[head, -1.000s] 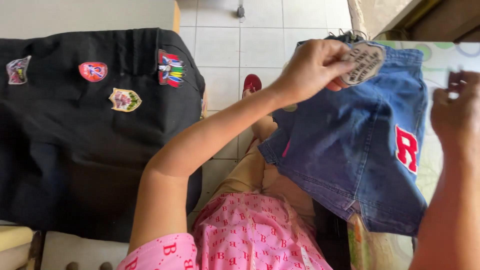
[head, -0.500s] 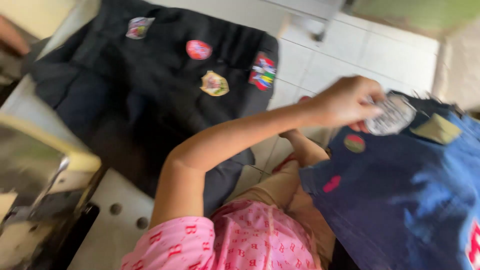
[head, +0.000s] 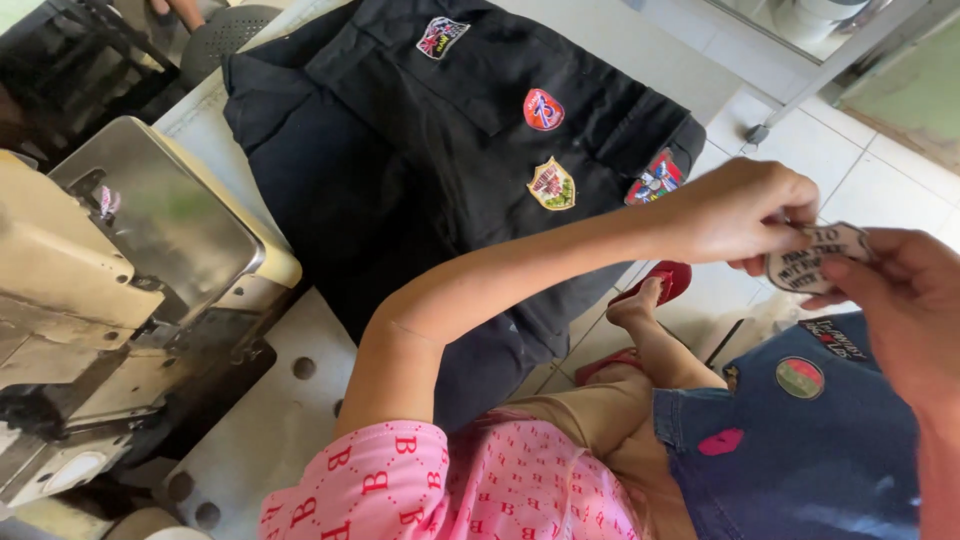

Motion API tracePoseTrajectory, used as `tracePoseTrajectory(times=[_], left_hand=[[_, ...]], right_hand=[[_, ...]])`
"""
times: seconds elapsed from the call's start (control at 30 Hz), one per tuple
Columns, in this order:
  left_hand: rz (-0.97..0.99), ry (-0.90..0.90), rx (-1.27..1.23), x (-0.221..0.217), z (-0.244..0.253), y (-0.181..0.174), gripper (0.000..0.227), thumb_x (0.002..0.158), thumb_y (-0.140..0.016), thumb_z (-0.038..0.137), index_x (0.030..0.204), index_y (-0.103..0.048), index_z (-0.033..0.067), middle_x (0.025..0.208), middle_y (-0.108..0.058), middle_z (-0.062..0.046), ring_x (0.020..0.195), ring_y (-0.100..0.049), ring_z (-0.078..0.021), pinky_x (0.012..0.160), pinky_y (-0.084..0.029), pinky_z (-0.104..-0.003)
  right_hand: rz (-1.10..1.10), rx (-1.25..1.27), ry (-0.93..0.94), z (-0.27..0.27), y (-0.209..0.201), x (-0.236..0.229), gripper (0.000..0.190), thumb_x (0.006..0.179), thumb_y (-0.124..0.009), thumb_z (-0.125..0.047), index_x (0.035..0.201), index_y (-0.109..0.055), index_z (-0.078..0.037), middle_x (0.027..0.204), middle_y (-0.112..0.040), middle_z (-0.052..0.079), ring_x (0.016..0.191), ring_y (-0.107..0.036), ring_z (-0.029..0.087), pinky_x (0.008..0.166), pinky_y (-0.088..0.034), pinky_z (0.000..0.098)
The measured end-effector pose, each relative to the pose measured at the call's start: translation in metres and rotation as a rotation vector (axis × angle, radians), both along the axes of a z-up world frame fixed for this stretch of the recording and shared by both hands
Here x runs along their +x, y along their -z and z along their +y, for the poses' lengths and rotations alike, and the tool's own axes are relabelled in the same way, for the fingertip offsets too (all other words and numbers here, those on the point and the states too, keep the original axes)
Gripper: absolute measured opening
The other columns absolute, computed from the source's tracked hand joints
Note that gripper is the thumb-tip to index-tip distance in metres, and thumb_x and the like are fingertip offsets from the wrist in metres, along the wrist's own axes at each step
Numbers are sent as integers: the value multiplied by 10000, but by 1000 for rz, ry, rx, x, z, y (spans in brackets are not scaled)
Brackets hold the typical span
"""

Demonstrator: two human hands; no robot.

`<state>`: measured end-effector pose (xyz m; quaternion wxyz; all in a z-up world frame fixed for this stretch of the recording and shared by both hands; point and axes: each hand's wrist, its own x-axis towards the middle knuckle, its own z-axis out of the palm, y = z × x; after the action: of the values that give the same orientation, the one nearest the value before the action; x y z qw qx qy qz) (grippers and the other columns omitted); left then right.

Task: Using scissors to remove decorative patches from a denim garment and arranging them on a black vest.

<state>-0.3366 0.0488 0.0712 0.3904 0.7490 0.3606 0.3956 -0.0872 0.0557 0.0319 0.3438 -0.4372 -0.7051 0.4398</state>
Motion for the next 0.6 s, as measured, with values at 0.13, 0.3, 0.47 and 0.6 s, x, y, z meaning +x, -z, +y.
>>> tracePoseTrajectory(times=[0.13,0.3,0.47,0.6], left_hand=[[88,-43,-147,-40,-3,-11,89,870,-683,151,821,-662,80,733,-779,-57,463,-764,-79,391,-614,-196],[253,-109,-88,-93,-8,-15,253,903,-738,131,746,-541,123,678,-689,-8,501,-786,-110,395,-539,-208],[644,-473,52,-190,7,16,83,829,-730,215,780,-681,171,710,-741,-25,663,-723,-240,581,-506,-404],[815,-714,-364,-254,-23,29,265,1045,-629,253,1056,-582,-8,1126,-666,-225,983,-678,-428,807,-530,-516]], right_hand=[[-84,-18,30,-11,-31,-59,137,1079,-636,76,1209,-602,101,999,-682,206,724,-675,278,687,-566,296],[32,-93,-76,1,-17,-109,120,1051,-665,60,1057,-545,67,719,-616,215,553,-586,232,550,-524,299],[6,-23,-215,11,17,-166,92,1035,-683,-5,1024,-592,7,754,-627,121,618,-612,152,614,-503,256],[136,-88,-419,-10,36,-230,97,1023,-671,-113,1071,-617,-50,855,-655,47,784,-634,108,749,-547,242]])
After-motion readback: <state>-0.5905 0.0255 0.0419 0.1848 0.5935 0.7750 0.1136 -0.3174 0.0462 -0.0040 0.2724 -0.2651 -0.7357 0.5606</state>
